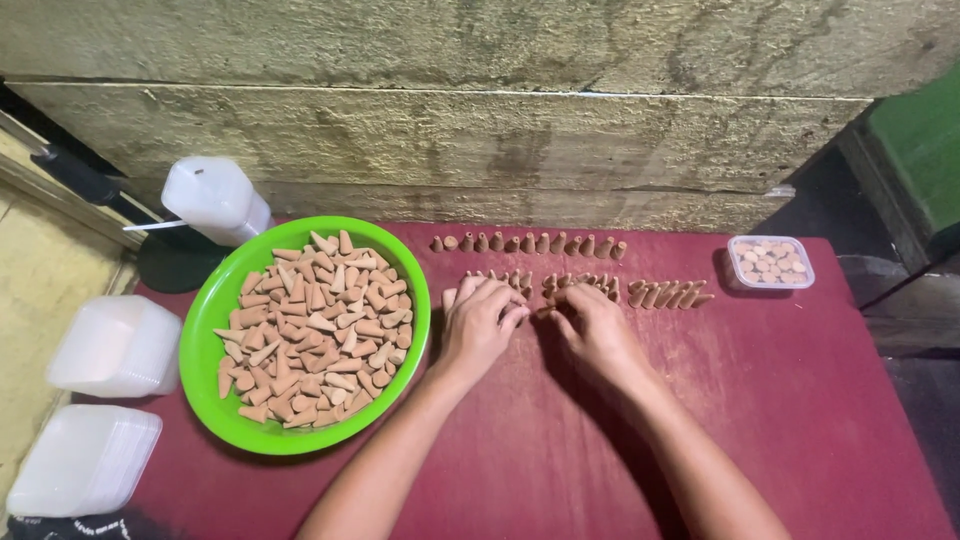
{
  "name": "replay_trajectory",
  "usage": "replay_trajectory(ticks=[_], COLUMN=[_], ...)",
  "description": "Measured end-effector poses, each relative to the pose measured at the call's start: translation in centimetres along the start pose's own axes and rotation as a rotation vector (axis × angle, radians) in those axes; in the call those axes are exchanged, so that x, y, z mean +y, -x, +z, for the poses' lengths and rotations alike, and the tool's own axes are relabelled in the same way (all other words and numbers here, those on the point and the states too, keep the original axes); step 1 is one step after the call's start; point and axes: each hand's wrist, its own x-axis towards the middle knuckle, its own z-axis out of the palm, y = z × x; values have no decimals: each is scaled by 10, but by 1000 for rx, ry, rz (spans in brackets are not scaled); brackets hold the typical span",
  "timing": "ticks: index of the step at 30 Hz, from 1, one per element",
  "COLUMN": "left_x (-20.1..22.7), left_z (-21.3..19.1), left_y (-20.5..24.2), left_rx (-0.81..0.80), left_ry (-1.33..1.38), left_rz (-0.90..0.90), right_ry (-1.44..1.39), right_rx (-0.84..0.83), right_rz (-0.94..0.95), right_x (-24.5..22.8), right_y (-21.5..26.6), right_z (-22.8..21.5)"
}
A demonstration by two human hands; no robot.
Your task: The person sorts through a bowl of incense cones, picking them out and arranging them in rows on a table.
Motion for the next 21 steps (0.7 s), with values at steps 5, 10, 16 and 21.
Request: replay_trajectory(ticks=[5,10,16,21], left_x=[-8,-14,-14,-13], left_z=[10,16,13,12], left_y=[-7,-9,-9,-9], left_rx=[4,9,10,-1], left_ry=[-62,-99,-111,-126], left_rz=[-16,-12,0,3], right_ry=[74,153,184,168], right_rx=[-50,-42,-4,7], right_rz=[-19,-63,-108,-143], right_x=[-44,-20,30,42], right_y=[-5,-16,-21,-23], right_z=[-11,8,42,52])
